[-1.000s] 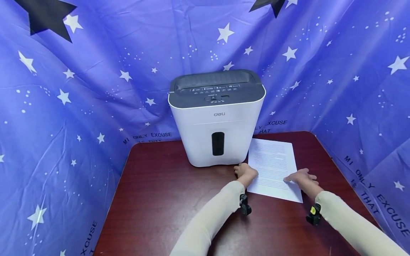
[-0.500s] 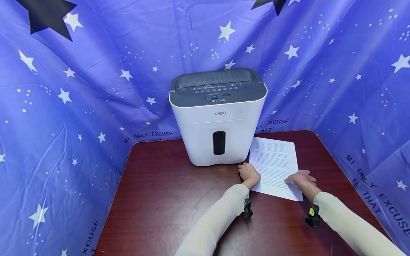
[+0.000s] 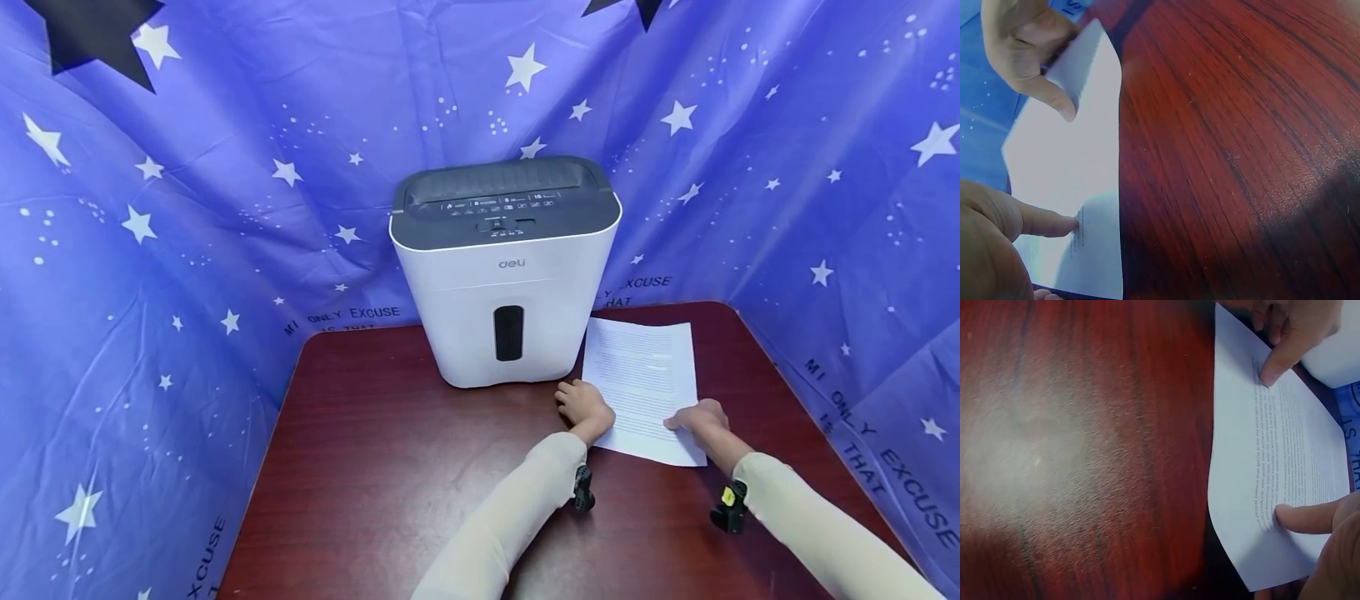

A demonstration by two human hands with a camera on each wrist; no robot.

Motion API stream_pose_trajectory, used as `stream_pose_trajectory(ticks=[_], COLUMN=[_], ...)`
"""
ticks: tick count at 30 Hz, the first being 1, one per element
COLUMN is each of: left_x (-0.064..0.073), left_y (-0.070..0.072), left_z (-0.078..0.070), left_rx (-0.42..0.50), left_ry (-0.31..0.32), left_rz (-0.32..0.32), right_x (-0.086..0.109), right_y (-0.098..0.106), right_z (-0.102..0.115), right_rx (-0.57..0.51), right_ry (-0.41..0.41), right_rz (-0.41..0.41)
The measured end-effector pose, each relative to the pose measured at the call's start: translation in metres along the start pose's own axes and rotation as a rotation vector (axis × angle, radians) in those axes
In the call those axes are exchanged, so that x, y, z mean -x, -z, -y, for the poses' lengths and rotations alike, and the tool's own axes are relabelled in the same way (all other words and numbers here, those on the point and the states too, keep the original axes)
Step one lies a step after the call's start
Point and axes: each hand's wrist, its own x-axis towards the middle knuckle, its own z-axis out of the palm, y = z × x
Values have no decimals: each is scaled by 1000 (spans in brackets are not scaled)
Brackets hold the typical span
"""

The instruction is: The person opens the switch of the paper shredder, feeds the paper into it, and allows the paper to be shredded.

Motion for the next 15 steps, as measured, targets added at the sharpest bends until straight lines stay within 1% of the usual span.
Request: stream_pose_trajectory(ticks=[3, 5, 7, 9, 12, 13, 15], left_x=[1, -1, -3, -6, -9, -10, -12], left_y=[4, 4, 1, -3, -9, -11, -12], left_z=[-1, -1, 0, 1, 3, 3, 4], left_rx=[5, 39, 56, 67, 45, 45, 57], left_ry=[-2, -1, -7, -16, -40, -41, -37], left_rz=[-9, 2, 30, 61, 119, 130, 157], right_x=[0, -1, -4, -8, -12, -13, -14], right_y=[0, 1, 3, 5, 8, 10, 12], right_z=[0, -1, -5, -9, -15, -16, -19], right_rx=[-23, -44, -109, -214, -375, -412, -446], right_ry=[28, 36, 34, 27, 15, 17, 19], right_rz=[-28, -34, -20, 15, 97, 130, 181])
